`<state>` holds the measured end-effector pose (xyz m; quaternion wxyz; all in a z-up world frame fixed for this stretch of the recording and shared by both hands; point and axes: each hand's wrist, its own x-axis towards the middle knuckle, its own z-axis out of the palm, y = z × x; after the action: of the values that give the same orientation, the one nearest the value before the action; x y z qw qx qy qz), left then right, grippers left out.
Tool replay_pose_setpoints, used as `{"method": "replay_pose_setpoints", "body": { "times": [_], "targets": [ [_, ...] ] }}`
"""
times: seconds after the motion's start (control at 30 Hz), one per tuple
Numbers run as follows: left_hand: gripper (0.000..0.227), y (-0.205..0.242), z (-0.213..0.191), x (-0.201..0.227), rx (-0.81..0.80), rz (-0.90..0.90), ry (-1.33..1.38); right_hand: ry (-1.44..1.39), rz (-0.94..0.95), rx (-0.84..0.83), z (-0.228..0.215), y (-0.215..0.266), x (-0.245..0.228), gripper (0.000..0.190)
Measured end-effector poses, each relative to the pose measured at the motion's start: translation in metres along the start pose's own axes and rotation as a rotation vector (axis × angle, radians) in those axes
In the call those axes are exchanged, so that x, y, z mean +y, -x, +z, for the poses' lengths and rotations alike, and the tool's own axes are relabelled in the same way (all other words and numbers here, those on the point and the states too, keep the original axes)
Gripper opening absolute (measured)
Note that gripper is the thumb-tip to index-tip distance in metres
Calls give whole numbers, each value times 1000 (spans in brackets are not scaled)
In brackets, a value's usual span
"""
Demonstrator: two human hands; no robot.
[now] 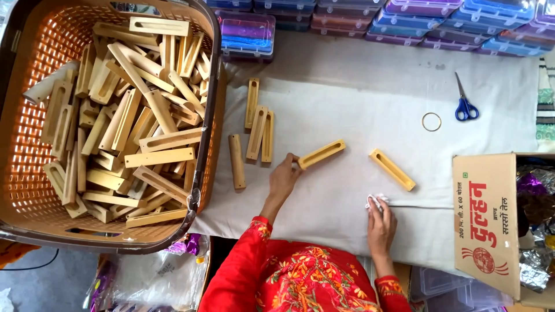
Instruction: Cleaning wooden U-shaped components with a cloth and wrapping them in decorative foil.
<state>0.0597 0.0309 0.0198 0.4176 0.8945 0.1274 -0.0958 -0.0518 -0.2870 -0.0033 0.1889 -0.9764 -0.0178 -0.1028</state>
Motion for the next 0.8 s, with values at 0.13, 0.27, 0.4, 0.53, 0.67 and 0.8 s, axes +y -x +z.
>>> {"method": "replay_pose_setpoints", "body": {
  "times": [0.13, 0.27, 0.4, 0.53, 0.67, 0.8],
  "targets": [
    [43, 20, 25, -26, -163, -197, 513, -83, 81, 17, 5, -30, -6, 32],
    [48, 36, 57, -56, -292, -321, 861, -268, 11, 7, 7, -63, -66, 33],
    [44, 40, 64, -63, -340, -354, 898, -306, -307, -150, 28, -67, -110, 45],
    [38, 40, 59, -59, -344, -339, 857, -139, -521, -213, 32, -81, -97, 27],
    [35, 46, 63, -55, -346, -316, 840, -67, -341, -188, 10, -105, -74, 19],
    [35, 50, 60, -45, -322, -364, 843, -12, -307, -152, 16, -93, -94, 15]
  ]
}}
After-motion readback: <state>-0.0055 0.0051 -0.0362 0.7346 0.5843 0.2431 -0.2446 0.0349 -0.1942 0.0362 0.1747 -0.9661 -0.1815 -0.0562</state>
